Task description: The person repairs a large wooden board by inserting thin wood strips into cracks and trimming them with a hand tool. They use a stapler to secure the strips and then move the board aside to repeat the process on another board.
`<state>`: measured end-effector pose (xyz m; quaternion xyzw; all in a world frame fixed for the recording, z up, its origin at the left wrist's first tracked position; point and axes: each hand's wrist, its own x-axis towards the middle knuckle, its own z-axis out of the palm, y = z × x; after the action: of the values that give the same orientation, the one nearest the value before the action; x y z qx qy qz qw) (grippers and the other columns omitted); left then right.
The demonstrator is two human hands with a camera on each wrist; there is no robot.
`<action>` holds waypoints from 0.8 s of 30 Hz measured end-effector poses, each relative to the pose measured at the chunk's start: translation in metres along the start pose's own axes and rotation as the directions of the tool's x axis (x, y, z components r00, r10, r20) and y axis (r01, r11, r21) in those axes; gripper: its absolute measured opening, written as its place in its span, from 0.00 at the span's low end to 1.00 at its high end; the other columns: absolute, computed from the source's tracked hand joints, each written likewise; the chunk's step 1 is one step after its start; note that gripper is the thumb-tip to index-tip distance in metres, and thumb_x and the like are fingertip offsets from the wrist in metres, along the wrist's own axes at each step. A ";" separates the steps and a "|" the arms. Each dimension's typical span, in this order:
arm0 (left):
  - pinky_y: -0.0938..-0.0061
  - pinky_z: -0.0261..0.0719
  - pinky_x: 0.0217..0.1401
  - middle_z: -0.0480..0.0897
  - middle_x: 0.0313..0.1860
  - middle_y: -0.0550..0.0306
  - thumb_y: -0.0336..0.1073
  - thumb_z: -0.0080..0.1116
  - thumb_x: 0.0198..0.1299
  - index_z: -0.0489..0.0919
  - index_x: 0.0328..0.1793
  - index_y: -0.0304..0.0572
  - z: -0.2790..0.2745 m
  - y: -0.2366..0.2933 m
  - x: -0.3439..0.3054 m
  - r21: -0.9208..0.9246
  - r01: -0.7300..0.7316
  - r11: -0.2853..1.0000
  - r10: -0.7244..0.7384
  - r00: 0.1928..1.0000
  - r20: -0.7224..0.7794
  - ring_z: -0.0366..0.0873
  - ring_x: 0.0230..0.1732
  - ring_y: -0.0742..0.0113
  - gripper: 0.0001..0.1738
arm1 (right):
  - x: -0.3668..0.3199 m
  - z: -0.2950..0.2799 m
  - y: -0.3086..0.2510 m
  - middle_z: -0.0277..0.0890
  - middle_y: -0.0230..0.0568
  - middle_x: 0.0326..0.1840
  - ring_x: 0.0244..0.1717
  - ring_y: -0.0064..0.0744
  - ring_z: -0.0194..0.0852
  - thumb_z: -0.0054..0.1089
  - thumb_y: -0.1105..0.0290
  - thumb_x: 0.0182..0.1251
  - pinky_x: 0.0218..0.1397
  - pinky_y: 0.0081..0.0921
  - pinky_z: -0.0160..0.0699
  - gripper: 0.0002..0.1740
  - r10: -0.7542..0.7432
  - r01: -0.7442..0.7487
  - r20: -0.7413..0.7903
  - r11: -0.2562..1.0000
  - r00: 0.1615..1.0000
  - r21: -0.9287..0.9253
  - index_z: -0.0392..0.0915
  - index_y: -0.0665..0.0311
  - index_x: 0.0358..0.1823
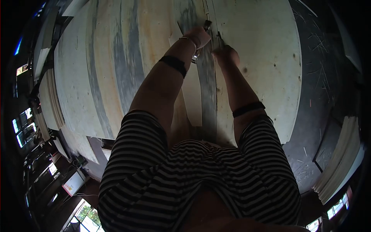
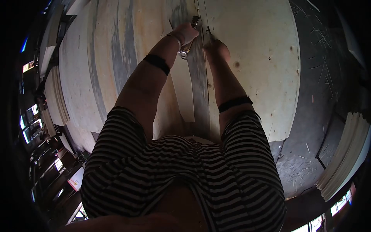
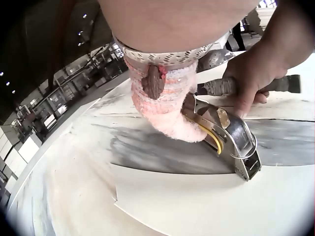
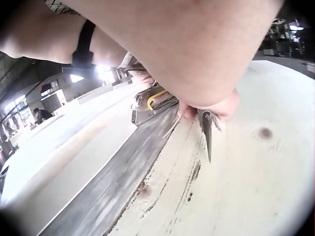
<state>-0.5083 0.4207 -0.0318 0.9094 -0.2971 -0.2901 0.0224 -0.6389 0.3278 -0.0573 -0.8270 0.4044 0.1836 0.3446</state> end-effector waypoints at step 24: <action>0.63 0.79 0.50 0.84 0.41 0.44 0.45 0.60 0.46 0.81 0.50 0.42 0.064 0.009 -0.109 -0.626 0.167 0.762 -0.131 0.986 0.104 0.82 0.47 0.49 0.24 | -0.023 0.024 0.045 0.81 0.48 0.47 0.50 0.47 0.80 0.62 0.40 0.48 0.49 0.41 0.78 0.37 -0.134 0.130 -0.029 0.987 0.991 -0.098 0.77 0.61 0.52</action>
<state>-0.6191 0.4820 -0.0269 0.8614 -0.1095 -0.3983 0.2955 -0.6889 0.3382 -0.0798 -0.8707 0.3454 0.1651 0.3086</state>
